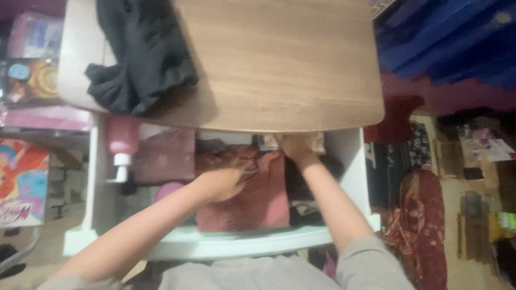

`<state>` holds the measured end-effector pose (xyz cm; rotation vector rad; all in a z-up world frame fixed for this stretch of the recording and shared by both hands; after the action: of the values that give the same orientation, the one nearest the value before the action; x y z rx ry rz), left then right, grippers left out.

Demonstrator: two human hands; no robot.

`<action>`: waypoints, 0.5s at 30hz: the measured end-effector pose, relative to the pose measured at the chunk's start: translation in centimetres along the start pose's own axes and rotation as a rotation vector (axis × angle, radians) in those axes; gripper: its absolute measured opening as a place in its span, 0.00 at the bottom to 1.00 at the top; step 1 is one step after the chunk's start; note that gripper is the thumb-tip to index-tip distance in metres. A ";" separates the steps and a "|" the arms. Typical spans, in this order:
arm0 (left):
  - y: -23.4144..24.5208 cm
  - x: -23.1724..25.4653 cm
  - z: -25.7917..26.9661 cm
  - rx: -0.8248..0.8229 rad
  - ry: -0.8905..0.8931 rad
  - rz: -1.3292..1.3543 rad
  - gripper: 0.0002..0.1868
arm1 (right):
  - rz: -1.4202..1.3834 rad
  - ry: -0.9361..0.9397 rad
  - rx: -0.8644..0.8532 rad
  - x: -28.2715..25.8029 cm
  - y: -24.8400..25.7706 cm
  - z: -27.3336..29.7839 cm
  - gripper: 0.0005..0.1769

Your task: The person wipes the inside of a white drawer with a dark cloth, then places various items into it, including a pink container, a bottle, a blue bag, and folded clothes. They then open a lower drawer and remove items such as a plastic container, a small box, and folded garments, placing them on the surface above.

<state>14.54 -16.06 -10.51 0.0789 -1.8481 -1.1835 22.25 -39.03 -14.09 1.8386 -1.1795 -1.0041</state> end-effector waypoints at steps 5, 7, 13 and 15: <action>8.2 3.8 12.2 -0.236 0.089 -0.096 0.29 | -0.009 -0.071 -0.387 -5.0 5.4 1.3 0.27; 13.0 5.4 16.0 0.004 0.085 -0.174 0.27 | -0.101 -0.076 -0.455 -9.1 10.6 4.3 0.29; 14.0 4.0 21.4 -0.015 0.117 -0.375 0.29 | -0.046 -0.494 -0.826 -14.2 18.7 12.3 0.30; 12.8 2.7 21.6 -0.025 0.092 -0.400 0.25 | 0.060 -0.377 -0.694 -14.9 20.4 13.5 0.33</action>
<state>2.57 4.41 -1.91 0.5005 -1.7844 -1.4469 -1.43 -33.82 1.14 1.0915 -0.9120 -1.5339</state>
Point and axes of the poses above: each hand's wrist, its own z-axis away from the middle knuckle, its own y-axis out of the back of the hand, x = y × z, the point moved 7 cm from there along -z, towards the middle knuckle, and after that the axes turned 4 degrees about x, right-handed, at the moved point
